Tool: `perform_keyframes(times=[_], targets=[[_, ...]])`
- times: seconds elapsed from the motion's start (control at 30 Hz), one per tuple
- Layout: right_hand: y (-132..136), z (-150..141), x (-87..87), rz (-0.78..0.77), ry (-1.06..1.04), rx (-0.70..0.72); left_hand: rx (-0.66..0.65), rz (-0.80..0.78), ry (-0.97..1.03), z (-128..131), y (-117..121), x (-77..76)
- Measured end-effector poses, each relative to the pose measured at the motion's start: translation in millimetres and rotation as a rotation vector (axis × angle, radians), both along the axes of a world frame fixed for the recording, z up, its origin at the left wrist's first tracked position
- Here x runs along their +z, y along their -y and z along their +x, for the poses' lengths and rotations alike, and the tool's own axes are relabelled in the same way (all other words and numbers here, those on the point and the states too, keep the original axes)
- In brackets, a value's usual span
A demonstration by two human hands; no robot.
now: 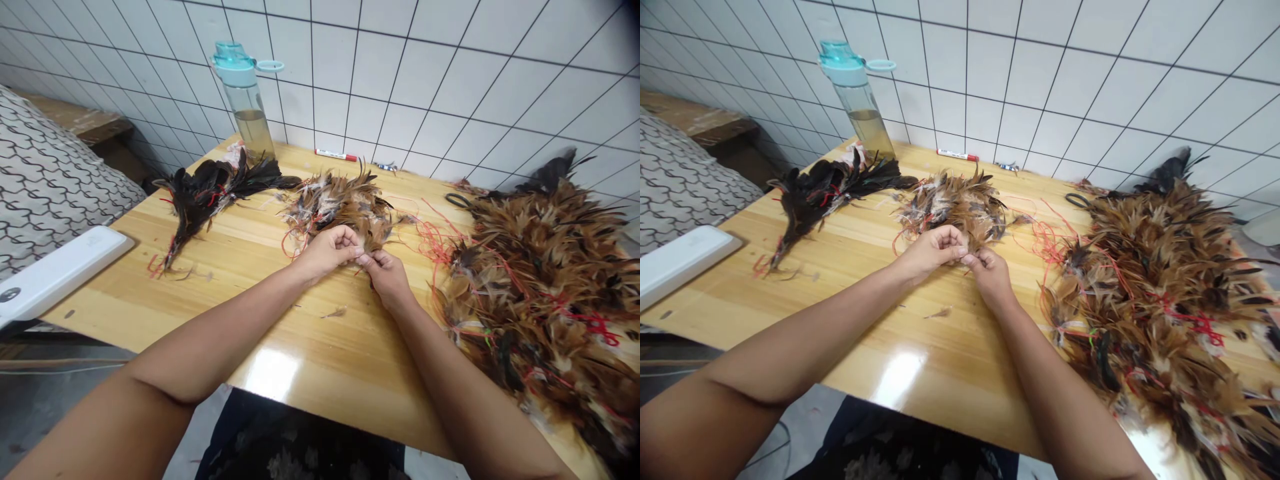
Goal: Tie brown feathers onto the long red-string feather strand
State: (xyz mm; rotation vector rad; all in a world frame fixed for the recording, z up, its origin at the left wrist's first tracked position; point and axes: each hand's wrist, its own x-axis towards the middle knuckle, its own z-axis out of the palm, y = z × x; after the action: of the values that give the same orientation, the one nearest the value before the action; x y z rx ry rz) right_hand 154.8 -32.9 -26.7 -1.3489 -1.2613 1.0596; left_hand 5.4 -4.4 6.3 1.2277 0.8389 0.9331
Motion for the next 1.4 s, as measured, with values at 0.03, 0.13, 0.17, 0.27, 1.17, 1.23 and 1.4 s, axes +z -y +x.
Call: perform_keyframes(times=[0.03, 0.13, 0.17, 0.27, 1.17, 1.23, 1.4], targets=[[0, 0, 0.1, 0.011, -0.005, 0.010, -0.011, -0.020, -0.001, 0, 0, 0.2], [0, 1, -0.3, 0.037, -0.004, 0.028, -0.059, -0.051, -0.013, -2, -1, 0.5], [0, 1, -0.1, 0.043, -0.003, 0.037, -0.077, -0.054, -0.006, -3, -1, 0.4], [1, 2, 3.4, 0.031, -0.019, 0.095, -0.122, -0.067, 0.036, -4, -3, -0.4], [7, 7, 25.0, -0.114, -0.118, 0.274, -0.209, -0.203, 0.213, -7, -5, -0.7], [7, 7, 25.8, -0.117, -0.125, 0.279, -0.197, -0.192, 0.193, -7, -5, -1.7], [8, 5, 28.1, -0.113, -0.084, 0.279, -0.156, -0.053, 0.030, -7, -7, -5.9]])
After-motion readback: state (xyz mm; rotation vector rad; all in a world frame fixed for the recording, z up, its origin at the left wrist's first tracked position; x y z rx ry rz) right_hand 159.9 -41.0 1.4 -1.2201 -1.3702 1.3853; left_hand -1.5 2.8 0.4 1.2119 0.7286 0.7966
